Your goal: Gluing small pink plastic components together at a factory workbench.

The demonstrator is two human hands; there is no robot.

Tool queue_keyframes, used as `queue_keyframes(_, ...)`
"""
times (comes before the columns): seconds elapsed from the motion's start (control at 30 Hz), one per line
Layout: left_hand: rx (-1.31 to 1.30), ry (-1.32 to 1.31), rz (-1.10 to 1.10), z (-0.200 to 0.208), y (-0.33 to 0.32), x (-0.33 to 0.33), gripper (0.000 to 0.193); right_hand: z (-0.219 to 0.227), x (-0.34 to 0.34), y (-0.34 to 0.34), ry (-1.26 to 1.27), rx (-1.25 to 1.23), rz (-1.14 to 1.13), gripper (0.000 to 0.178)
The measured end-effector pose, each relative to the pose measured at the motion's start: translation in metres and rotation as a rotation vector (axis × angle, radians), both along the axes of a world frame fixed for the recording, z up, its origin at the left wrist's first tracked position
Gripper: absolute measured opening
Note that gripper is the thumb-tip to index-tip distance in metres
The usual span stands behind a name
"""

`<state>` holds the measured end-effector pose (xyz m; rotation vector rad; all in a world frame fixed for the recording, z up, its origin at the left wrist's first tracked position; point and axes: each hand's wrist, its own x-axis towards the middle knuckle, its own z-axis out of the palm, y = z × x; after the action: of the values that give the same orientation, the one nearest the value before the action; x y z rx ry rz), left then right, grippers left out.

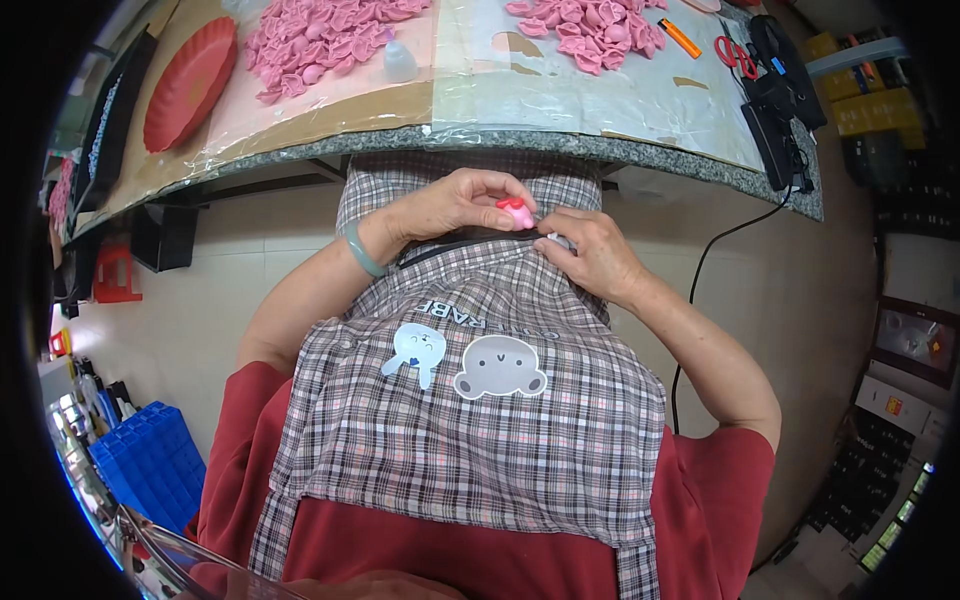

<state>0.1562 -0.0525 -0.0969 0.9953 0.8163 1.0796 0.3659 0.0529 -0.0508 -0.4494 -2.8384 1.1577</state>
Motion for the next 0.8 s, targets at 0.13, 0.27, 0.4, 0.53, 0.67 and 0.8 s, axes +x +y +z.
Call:
queue_keyframes(0.13,0.019,-0.094,0.062,-0.013,0.000,0.001,0.030,-0.004,0.000,0.000,0.088,0.020,-0.009,0.017)
queue_keyframes(0.27,-0.083,-0.308,0.142,-0.013,-0.002,0.002,0.033,-0.005,0.000,0.002,0.111,0.006,-0.003,0.016)
queue_keyframes(0.4,-0.120,-0.316,0.219,-0.016,-0.002,-0.002,0.032,-0.009,0.000,0.003,0.114,-0.021,-0.012,0.017)
queue_keyframes(0.53,0.098,0.297,0.146,-0.011,0.005,-0.006,0.024,-0.010,-0.001,0.005,0.118,0.003,0.000,0.017)
queue_keyframes(0.67,0.415,0.563,0.063,-0.003,0.012,0.000,0.020,-0.016,0.001,0.007,0.155,0.043,0.035,0.016)
queue_keyframes(0.8,0.456,0.701,-0.014,0.008,0.015,-0.001,0.016,-0.013,0.001,0.007,0.137,0.042,0.051,0.015)
